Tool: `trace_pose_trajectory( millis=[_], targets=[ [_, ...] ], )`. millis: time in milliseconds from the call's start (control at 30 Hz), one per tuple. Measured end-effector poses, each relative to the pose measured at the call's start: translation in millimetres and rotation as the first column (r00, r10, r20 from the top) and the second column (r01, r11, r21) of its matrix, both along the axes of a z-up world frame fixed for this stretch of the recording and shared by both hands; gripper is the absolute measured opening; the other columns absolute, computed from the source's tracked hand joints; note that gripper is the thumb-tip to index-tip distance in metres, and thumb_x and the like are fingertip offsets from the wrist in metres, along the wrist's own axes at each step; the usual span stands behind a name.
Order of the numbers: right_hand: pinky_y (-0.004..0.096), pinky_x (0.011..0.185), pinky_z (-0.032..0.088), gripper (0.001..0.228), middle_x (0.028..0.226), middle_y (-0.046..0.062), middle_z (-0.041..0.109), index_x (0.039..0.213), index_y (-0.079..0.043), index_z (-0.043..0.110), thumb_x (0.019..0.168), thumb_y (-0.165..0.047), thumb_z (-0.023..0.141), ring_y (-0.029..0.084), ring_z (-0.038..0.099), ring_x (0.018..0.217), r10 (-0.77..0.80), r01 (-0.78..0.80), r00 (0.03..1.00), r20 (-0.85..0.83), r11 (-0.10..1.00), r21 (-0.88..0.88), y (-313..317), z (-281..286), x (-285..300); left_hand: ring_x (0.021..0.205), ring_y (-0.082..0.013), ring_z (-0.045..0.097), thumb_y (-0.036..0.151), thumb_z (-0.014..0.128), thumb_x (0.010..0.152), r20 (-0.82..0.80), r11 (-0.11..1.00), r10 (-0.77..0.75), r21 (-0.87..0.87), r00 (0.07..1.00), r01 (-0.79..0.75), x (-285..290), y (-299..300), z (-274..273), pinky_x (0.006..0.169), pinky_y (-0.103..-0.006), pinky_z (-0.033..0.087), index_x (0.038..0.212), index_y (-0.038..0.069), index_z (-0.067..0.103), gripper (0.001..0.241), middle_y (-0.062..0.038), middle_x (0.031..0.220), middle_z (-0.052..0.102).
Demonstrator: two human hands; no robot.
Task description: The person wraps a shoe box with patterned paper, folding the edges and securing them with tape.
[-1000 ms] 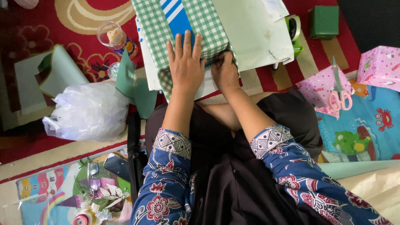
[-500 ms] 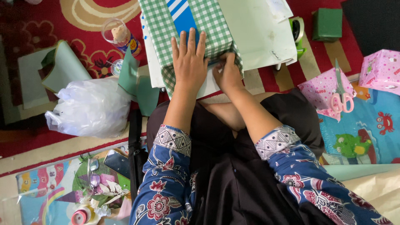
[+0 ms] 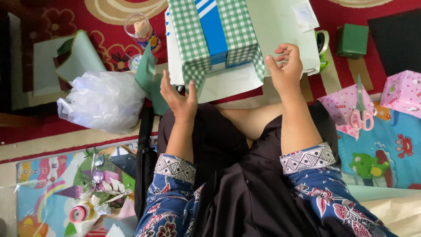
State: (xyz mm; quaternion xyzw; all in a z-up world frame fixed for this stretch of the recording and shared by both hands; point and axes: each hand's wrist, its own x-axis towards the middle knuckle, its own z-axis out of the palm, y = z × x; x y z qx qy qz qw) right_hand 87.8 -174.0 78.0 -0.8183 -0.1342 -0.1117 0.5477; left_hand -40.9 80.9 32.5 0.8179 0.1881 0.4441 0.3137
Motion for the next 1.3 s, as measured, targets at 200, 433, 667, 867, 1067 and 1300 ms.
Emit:
trace_pose_trajectory(
  millis=[200,433,667,867,1067,1300],
  targets=[
    [0.030,0.075,0.052,0.051,0.109,0.012,0.062,0.126,-0.004,0.053,0.088,-0.015,0.084,0.022,0.060,0.093,0.000,-0.001,0.999,0.036,1.000,0.025,14.6,-11.5,-4.2,0.094,-0.0242,0.057,0.020,0.083,0.083,0.123,0.995,-0.072,-0.059,0.990,0.080,11.7,-2.1,-4.2,0.071,-0.0330,0.053,0.149,0.010,0.042,0.078,-0.007,0.115,0.054],
    [0.039,0.087,0.054,0.058,0.116,0.013,0.056,0.132,-0.005,0.050,0.087,-0.017,0.085,0.029,0.059,0.102,0.054,-0.024,0.957,0.286,0.994,-0.108,25.3,-17.8,-4.5,0.086,-0.0257,0.060,0.009,0.079,0.083,0.145,0.990,-0.090,-0.090,0.985,0.104,22.4,-1.2,-10.6,0.064,-0.0344,0.054,0.142,0.008,0.050,0.066,-0.009,0.110,0.054],
    [0.040,0.088,0.055,0.053,0.117,0.011,0.054,0.132,-0.005,0.047,0.092,-0.017,0.081,0.029,0.059,0.103,0.078,-0.040,0.960,0.270,0.989,-0.142,27.7,-14.6,-3.9,0.084,-0.0259,0.062,0.004,0.075,0.082,0.113,0.995,-0.047,-0.083,0.993,0.056,23.9,0.4,-10.5,0.068,-0.0384,0.054,0.135,0.013,0.059,0.056,-0.007,0.110,0.056],
    [0.041,0.087,0.056,0.054,0.116,0.012,0.053,0.130,-0.004,0.048,0.089,-0.014,0.081,0.031,0.059,0.103,0.076,-0.038,0.945,0.319,0.992,-0.123,30.2,-15.1,-3.2,0.102,-0.0297,0.062,0.012,0.077,0.087,0.079,0.985,-0.104,-0.130,0.991,0.114,18.6,-4.8,-9.0,0.080,-0.0424,0.055,0.142,0.012,0.056,0.059,-0.012,0.125,0.055],
    [0.038,0.091,0.053,0.044,0.120,0.011,0.051,0.128,-0.002,0.050,0.093,-0.015,0.075,0.029,0.055,0.110,0.017,0.052,0.801,0.598,0.994,-0.097,32.6,-19.2,-6.0,0.129,-0.0395,0.051,0.017,0.072,0.096,0.099,0.936,-0.217,-0.262,0.971,0.236,12.5,-9.3,-16.3,0.101,-0.0514,0.049,0.153,0.013,0.045,0.063,-0.018,0.143,0.047],
    [0.041,0.092,0.052,0.035,0.113,0.017,0.056,0.120,0.004,0.056,0.094,-0.016,0.067,0.032,0.058,0.107,0.154,-0.134,0.727,0.669,0.988,-0.083,60.8,-22.7,-31.1,0.145,-0.0344,0.035,0.013,0.070,0.092,0.115,0.907,-0.324,-0.247,0.939,0.343,10.6,-5.6,-18.1,0.112,-0.0477,0.041,0.160,0.017,0.032,0.077,-0.011,0.156,0.037]
  ],
)
